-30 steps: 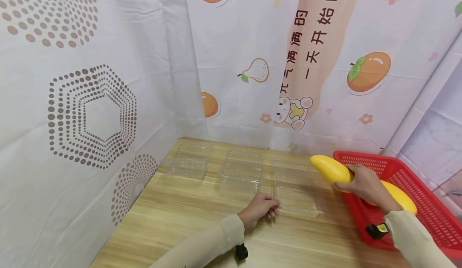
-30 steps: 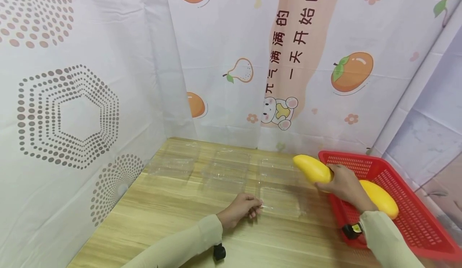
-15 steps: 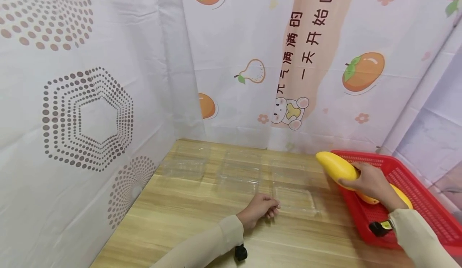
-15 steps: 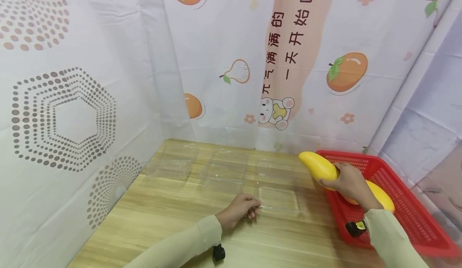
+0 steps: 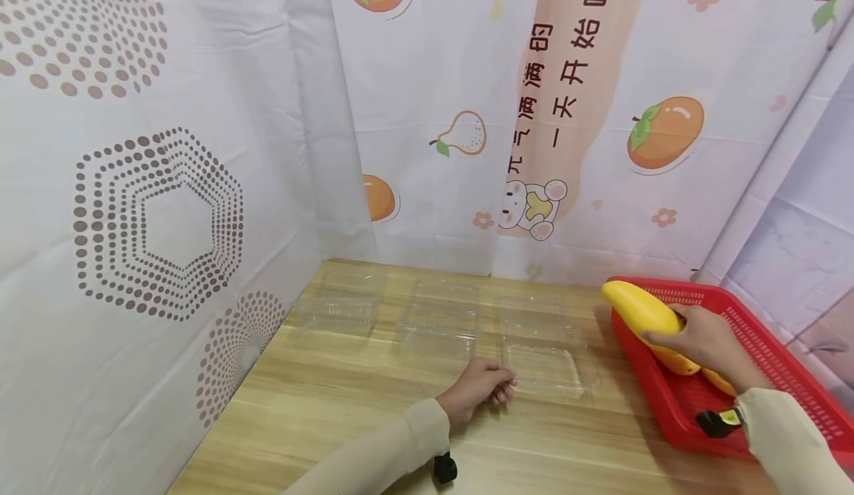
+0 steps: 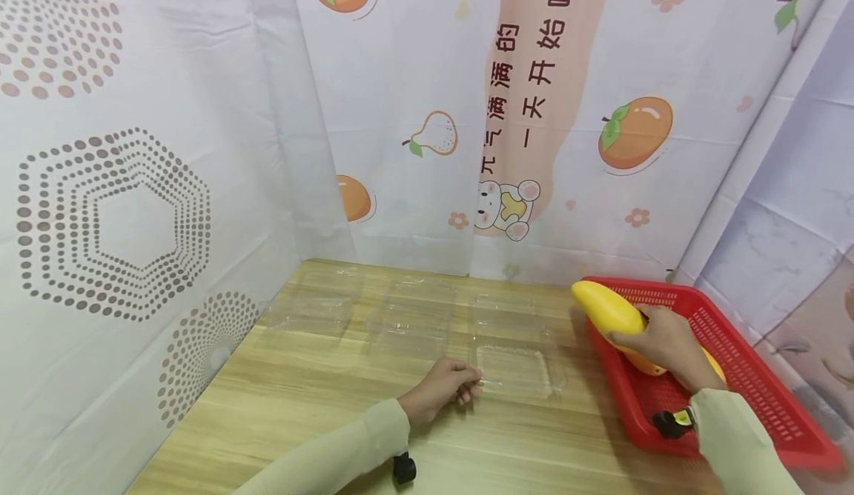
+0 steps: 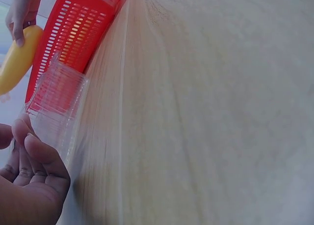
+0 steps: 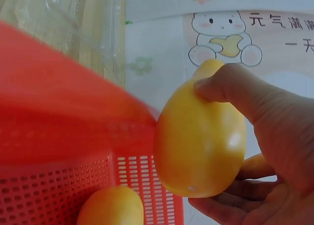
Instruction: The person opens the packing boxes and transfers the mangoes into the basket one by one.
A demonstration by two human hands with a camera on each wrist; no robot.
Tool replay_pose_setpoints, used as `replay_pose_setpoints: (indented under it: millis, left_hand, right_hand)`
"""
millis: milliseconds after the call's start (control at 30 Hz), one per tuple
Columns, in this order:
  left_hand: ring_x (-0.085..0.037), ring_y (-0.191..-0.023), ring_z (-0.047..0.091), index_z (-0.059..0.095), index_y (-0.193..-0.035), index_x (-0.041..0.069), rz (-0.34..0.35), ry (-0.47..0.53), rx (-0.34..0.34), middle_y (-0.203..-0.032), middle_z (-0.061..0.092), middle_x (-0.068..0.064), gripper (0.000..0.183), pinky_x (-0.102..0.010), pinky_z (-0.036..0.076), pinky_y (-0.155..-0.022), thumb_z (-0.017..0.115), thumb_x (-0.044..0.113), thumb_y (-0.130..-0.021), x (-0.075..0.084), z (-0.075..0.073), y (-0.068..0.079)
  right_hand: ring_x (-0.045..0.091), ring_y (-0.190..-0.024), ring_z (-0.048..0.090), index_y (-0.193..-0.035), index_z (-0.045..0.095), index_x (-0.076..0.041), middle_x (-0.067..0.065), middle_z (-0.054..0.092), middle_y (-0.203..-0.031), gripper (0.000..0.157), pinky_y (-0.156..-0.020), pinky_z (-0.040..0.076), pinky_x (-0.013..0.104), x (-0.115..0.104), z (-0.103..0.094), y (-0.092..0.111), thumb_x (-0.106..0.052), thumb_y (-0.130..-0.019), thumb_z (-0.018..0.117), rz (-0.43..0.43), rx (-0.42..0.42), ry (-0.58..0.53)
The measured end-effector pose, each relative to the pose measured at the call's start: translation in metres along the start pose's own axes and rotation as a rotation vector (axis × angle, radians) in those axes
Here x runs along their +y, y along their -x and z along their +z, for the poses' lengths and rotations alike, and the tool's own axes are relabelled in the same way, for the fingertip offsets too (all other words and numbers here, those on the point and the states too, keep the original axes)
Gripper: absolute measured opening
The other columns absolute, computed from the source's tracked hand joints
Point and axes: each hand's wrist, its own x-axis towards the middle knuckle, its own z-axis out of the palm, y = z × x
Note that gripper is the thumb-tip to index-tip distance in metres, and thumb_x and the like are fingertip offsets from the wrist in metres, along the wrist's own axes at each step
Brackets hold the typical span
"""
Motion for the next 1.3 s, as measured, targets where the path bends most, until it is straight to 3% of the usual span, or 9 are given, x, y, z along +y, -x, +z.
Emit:
replay_pose_setpoints:
  millis: [133, 400, 733, 1000, 1300]
  left_hand:
    - [-0.007, -0.056, 0.053, 0.073, -0.087, -0.003, 0.0, 0.001, 0.004, -0.07, 0.066, -0.004, 0.022, -0.02, 0.042, -0.053, 0.068, 0.016, -0.098, 0.001, 0.0, 0.0]
    - [-0.007, -0.056, 0.053, 0.073, -0.088, -0.004, -0.005, -0.003, 0.002, -0.07, 0.066, -0.004, 0.023, -0.02, 0.042, -0.053, 0.068, 0.015, -0.098, 0.0, -0.001, 0.0]
    - [-0.008, -0.056, 0.054, 0.073, -0.088, -0.003, 0.008, -0.002, -0.015, -0.069, 0.066, -0.002, 0.022, -0.02, 0.043, -0.053, 0.067, 0.016, -0.099, 0.0, 0.001, -0.001]
    - [-0.008, -0.057, 0.054, 0.073, -0.088, -0.002, 0.0, -0.004, -0.014, -0.07, 0.066, -0.003, 0.022, -0.021, 0.044, -0.053, 0.066, 0.015, -0.1, 0.003, 0.003, 0.001]
    - [-0.008, -0.057, 0.054, 0.073, -0.089, -0.003, 0.002, 0.007, -0.022, -0.07, 0.066, -0.003, 0.021, -0.02, 0.044, -0.053, 0.066, 0.014, -0.099, 0.001, 0.004, -0.001]
  right_hand:
    - [0.02, -0.067, 0.048, -0.103, 0.067, 0.002, 0.0, 0.051, -0.07, 0.055, -0.058, 0.037, 0.031, 0.009, -0.001, 0.002, -0.047, -0.085, 0.082, 0.009, -0.009, 0.002]
    - [0.025, -0.074, 0.053, -0.122, 0.06, 0.018, 0.003, 0.057, -0.075, 0.08, -0.062, 0.042, 0.036, 0.026, -0.005, 0.007, -0.052, -0.087, 0.078, 0.068, -0.105, 0.036]
    - [0.028, -0.076, 0.056, -0.118, 0.06, 0.021, 0.014, 0.066, -0.086, 0.079, -0.064, 0.045, 0.039, 0.048, -0.011, 0.017, -0.049, -0.086, 0.08, 0.037, -0.099, 0.089]
    - [0.044, -0.083, 0.062, -0.122, 0.052, 0.029, 0.042, 0.063, -0.101, 0.091, -0.071, 0.054, 0.058, 0.063, -0.014, 0.032, -0.048, -0.084, 0.081, 0.038, -0.142, 0.129]
    - [0.042, -0.083, 0.064, -0.12, 0.052, 0.029, 0.042, 0.063, -0.101, 0.09, -0.068, 0.055, 0.053, 0.075, -0.016, 0.043, -0.047, -0.083, 0.082, 0.052, -0.15, 0.132]
